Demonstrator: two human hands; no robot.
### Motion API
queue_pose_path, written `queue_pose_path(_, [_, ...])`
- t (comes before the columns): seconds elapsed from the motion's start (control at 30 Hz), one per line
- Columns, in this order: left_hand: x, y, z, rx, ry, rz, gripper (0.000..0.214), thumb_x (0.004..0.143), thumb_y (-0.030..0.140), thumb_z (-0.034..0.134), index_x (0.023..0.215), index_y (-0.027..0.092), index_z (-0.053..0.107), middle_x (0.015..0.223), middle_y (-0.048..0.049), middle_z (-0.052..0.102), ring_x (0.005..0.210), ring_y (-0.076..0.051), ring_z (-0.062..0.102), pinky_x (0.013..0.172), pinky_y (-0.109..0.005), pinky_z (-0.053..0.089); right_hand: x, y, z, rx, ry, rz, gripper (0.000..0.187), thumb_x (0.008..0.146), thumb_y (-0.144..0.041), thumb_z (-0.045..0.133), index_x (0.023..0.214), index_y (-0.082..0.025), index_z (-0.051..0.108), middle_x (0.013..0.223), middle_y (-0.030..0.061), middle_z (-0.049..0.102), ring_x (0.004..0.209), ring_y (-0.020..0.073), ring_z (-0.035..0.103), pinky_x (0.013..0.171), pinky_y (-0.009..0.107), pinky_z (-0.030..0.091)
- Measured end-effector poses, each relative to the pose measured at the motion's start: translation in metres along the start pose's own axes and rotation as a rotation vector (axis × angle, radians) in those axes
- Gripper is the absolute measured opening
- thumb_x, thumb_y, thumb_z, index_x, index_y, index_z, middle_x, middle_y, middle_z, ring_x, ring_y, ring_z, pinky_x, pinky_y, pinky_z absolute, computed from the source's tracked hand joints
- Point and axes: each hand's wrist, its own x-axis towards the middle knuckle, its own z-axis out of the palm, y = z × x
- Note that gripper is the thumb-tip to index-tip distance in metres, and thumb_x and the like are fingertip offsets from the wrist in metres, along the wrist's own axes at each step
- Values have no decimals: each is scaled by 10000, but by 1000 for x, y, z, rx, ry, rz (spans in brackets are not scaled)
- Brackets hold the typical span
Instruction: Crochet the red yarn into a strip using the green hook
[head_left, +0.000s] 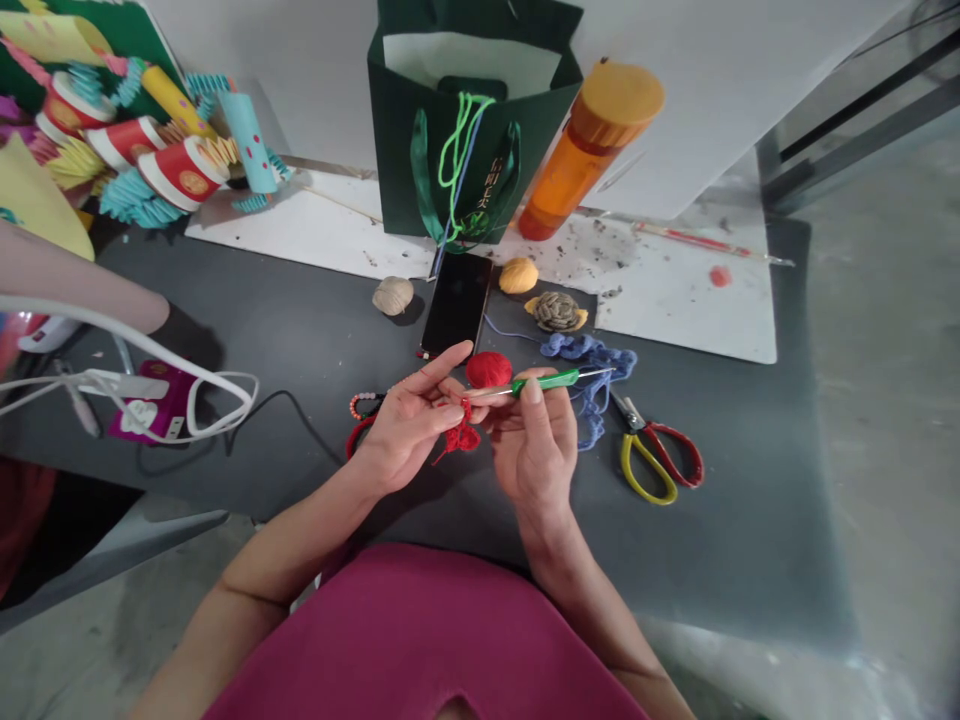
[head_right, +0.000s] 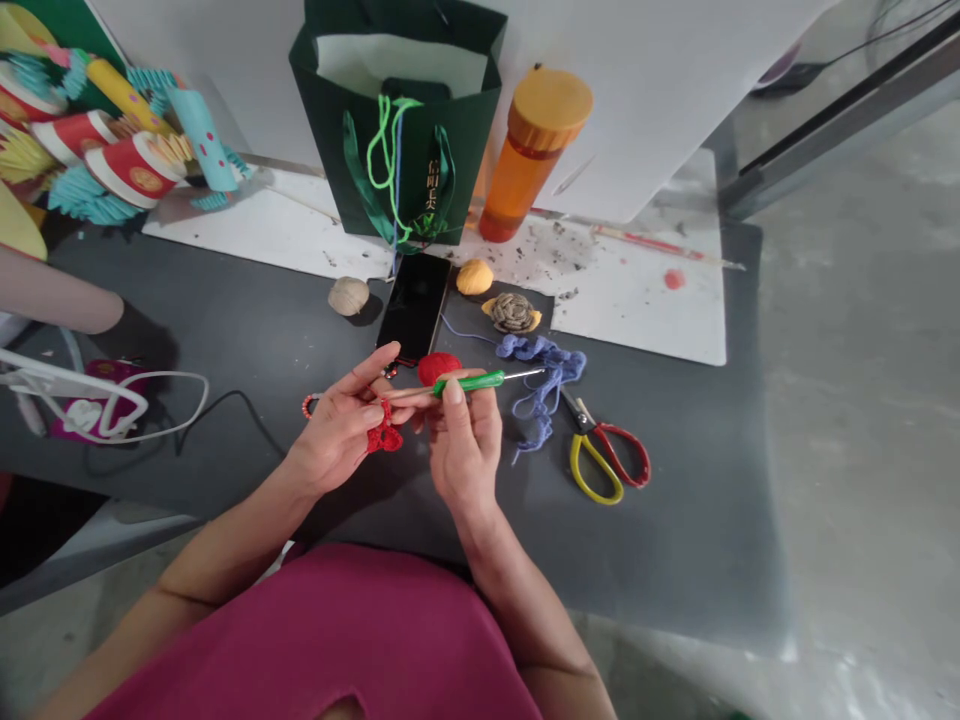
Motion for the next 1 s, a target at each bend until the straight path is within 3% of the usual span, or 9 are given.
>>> queue_pose_path(0.23, [-1,-2,1,47,18,55,507,749,253,950,1233,345,827,802,44,706,747,-96,677,818,-254,570,-2,5,3,-17,38,-13,303,945,-565,725,946,-288,601,672,-61,771,601,184,770,647,340,646])
queue_pose_path(0.37, [-4,-7,-1,180,87,173,647,787,238,924,1393,354,729,816,64,648,759,-71,616,812,-211,540,-5,7,4,-63,61,-162,185,941,-450,775,947,-284,691,757,-49,811,647,170,789,586,291,618])
queue_pose_path(0.47, [-5,-10,-2,243,126,242,732,807,238,906,1485,355,653,835,63,658,787,-77,617,817,-204,534,-7,4,2,-234,-3,-347,36,976,-306,742,1010,-297,745,885,-16,857,791,191,830,712,344,666])
queue_pose_path(0.53, [-5,-10,-1,218,122,216,769,798,249,913,1510,328,632,830,59,679,778,-80,617,797,-200,529,-7,3,1,-374,-45,-530,145,945,-201,764,1042,-309,773,991,5,874,879,207,840,790,389,679])
queue_pose_path(0.6, [-4,-9,-1,136,96,120,760,779,266,928,1488,295,654,803,60,683,740,-73,602,763,-193,516,-9,3,2,-426,-32,-621,226,920,-135,776,1051,-319,788,1048,9,875,909,206,838,801,393,679])
queue_pose_path(0.73, [-2,-5,0,0,77,-68,697,738,251,950,1396,273,721,764,73,665,699,-58,584,758,-192,507,-13,5,5,-291,111,-426,96,951,-208,771,999,-291,779,939,-10,853,825,177,821,739,336,659])
queue_pose_path(0.8, [-2,-4,0,-10,79,-86,716,728,237,947,1404,282,714,765,73,660,717,-72,597,780,-211,513,-14,5,4,-299,170,-344,26,959,-283,771,980,-268,764,868,-15,819,712,154,778,653,301,620])
queue_pose_path(0.87, [-2,-3,-2,1,76,-77,744,736,232,934,1436,291,688,781,67,663,746,-89,612,805,-232,515,-14,5,3,-332,205,-318,75,972,-334,753,970,-262,732,804,-27,774,601,133,711,572,284,563])
queue_pose_path(1.0, [-1,0,-7,3,35,-76,712,749,235,925,1421,290,699,820,55,669,765,-94,616,780,-239,507,-9,4,0,-237,182,-306,140,1027,-415,653,970,-295,610,751,-33,751,529,157,697,508,304,524])
